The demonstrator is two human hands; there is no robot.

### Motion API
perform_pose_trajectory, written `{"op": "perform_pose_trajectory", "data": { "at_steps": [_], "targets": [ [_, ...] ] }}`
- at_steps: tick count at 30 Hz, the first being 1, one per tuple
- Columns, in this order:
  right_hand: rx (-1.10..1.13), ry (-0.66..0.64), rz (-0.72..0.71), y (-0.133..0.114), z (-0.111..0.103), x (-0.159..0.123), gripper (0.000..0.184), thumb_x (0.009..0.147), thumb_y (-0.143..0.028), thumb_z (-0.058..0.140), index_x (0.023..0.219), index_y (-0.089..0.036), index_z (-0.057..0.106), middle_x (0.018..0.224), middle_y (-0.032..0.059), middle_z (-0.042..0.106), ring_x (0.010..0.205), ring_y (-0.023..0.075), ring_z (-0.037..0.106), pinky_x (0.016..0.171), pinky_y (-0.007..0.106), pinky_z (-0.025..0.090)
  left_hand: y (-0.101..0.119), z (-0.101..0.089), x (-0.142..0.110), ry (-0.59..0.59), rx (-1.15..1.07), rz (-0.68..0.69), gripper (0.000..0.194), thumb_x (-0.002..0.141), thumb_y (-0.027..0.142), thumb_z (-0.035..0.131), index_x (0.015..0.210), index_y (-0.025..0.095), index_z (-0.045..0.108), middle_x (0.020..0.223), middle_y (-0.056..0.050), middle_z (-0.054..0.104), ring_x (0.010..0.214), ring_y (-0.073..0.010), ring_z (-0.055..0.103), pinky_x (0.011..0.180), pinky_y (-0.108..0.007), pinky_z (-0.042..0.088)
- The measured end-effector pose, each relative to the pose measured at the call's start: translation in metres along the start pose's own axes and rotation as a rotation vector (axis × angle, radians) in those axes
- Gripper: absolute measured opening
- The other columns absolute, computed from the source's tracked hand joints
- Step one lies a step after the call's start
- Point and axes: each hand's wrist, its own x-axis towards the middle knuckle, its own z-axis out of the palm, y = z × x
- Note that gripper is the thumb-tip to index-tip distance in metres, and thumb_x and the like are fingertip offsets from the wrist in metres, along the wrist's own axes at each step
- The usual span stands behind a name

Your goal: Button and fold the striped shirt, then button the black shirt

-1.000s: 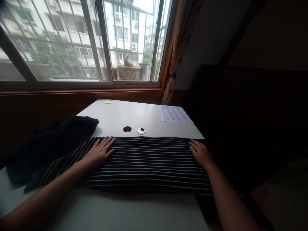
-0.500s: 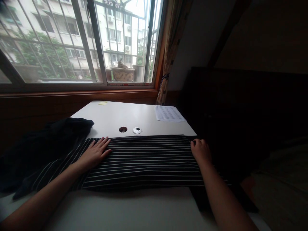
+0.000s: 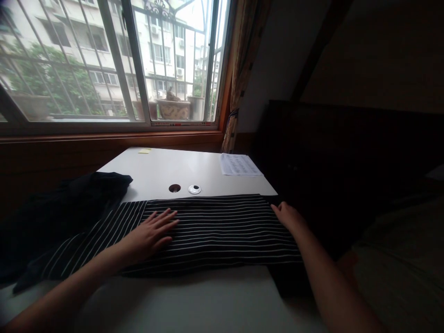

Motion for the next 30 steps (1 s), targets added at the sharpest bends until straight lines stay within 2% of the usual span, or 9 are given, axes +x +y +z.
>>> {"op": "perform_pose_trajectory", "data": {
  "at_steps": [4, 7, 11, 13, 17, 22, 24, 27, 30],
  "targets": [
    [0.122, -0.181, 0.033, 0.025, -0.020, -0.012, 0.045, 0.082, -0.064, 0.059, 0.075, -0.021, 0.069, 0.080, 0.0118, 0.076, 0.080, 0.0315, 0.074, 0.071, 0.040, 0.057, 0.053, -0.003, 0.009, -0.093, -0.145, 0.301, 0.063, 0.104, 0.055, 0.037, 0.160, 0.034, 0.016, 0.165, -0.001, 0.025, 0.153, -0.0259, 0.021, 0.126, -0.050, 0.015],
    [0.214, -0.325, 0.039, 0.044, -0.033, -0.030, 0.048, 0.073, -0.069, 0.066, 0.067, -0.021, 0.071, 0.078, 0.0112, 0.077, 0.079, 0.0318, 0.075, 0.069, 0.039, 0.059, 0.079, 0.000, 0.023, -0.092, -0.181, 0.391, 0.073, 0.103, 0.055, 0.042, 0.162, 0.028, 0.006, 0.165, -0.005, 0.023, 0.153, -0.0264, 0.023, 0.127, -0.049, 0.014],
    [0.504, -0.589, 0.094, 0.056, -0.048, -0.059, 0.049, 0.069, -0.067, 0.072, 0.077, -0.019, 0.077, 0.089, 0.0132, 0.079, 0.088, 0.0320, 0.076, 0.077, 0.039, 0.061, 0.097, 0.014, 0.049, -0.063, -0.183, 0.435, 0.075, 0.103, 0.055, 0.041, 0.162, 0.027, 0.003, 0.167, -0.006, 0.019, 0.154, -0.0275, 0.019, 0.126, -0.051, 0.015],
    [0.614, -0.628, 0.112, 0.055, -0.054, -0.071, 0.043, 0.067, -0.061, 0.077, 0.079, -0.019, 0.077, 0.090, 0.0131, 0.079, 0.090, 0.0328, 0.075, 0.079, 0.040, 0.061, 0.100, 0.024, 0.058, -0.074, -0.175, 0.438, 0.073, 0.103, 0.058, 0.036, 0.162, 0.026, 0.007, 0.167, -0.007, 0.020, 0.154, -0.0280, 0.018, 0.125, -0.053, 0.014],
    [0.608, -0.484, 0.109, 0.053, -0.056, -0.082, 0.033, 0.068, -0.053, 0.076, 0.080, -0.022, 0.075, 0.088, 0.0121, 0.079, 0.092, 0.0343, 0.074, 0.081, 0.042, 0.061, 0.100, 0.042, 0.066, -0.090, -0.156, 0.416, 0.073, 0.103, 0.062, 0.032, 0.162, 0.025, 0.010, 0.167, -0.007, 0.019, 0.155, -0.0272, 0.014, 0.126, -0.052, 0.009],
    [0.604, -0.346, 0.140, 0.064, -0.047, -0.081, 0.035, 0.072, -0.055, 0.069, 0.085, -0.023, 0.074, 0.098, 0.0132, 0.079, 0.102, 0.0353, 0.072, 0.088, 0.044, 0.059, 0.098, 0.040, 0.064, -0.101, -0.164, 0.389, 0.075, 0.102, 0.064, 0.032, 0.162, 0.026, 0.008, 0.167, -0.007, 0.017, 0.155, -0.0285, 0.013, 0.126, -0.053, 0.009],
    [0.631, -0.384, 0.109, 0.068, -0.044, -0.082, 0.038, 0.074, -0.058, 0.068, 0.085, -0.023, 0.073, 0.100, 0.0121, 0.079, 0.102, 0.0336, 0.073, 0.087, 0.042, 0.059, 0.098, 0.032, 0.062, -0.115, -0.176, 0.368, 0.073, 0.102, 0.064, 0.031, 0.162, 0.028, 0.009, 0.167, -0.007, 0.018, 0.155, -0.0290, 0.013, 0.125, -0.054, 0.009],
    [0.704, -0.515, 0.092, 0.070, -0.044, -0.088, 0.040, 0.075, -0.059, 0.070, 0.090, -0.022, 0.074, 0.104, 0.0107, 0.079, 0.102, 0.0317, 0.073, 0.089, 0.038, 0.059, 0.093, 0.017, 0.057, -0.140, -0.180, 0.331, 0.070, 0.103, 0.063, 0.029, 0.161, 0.029, 0.011, 0.166, -0.006, 0.020, 0.154, -0.0284, 0.015, 0.126, -0.053, 0.009],
    [0.804, -0.593, 0.139, 0.070, -0.046, -0.097, 0.038, 0.073, -0.055, 0.076, 0.089, -0.021, 0.075, 0.104, 0.0106, 0.079, 0.102, 0.0321, 0.074, 0.091, 0.038, 0.058, 0.073, 0.007, 0.046, -0.098, -0.151, 0.281, 0.064, 0.104, 0.061, 0.033, 0.159, 0.032, 0.022, 0.165, -0.004, 0.025, 0.154, -0.0279, 0.018, 0.126, -0.052, 0.010]
  ]
}}
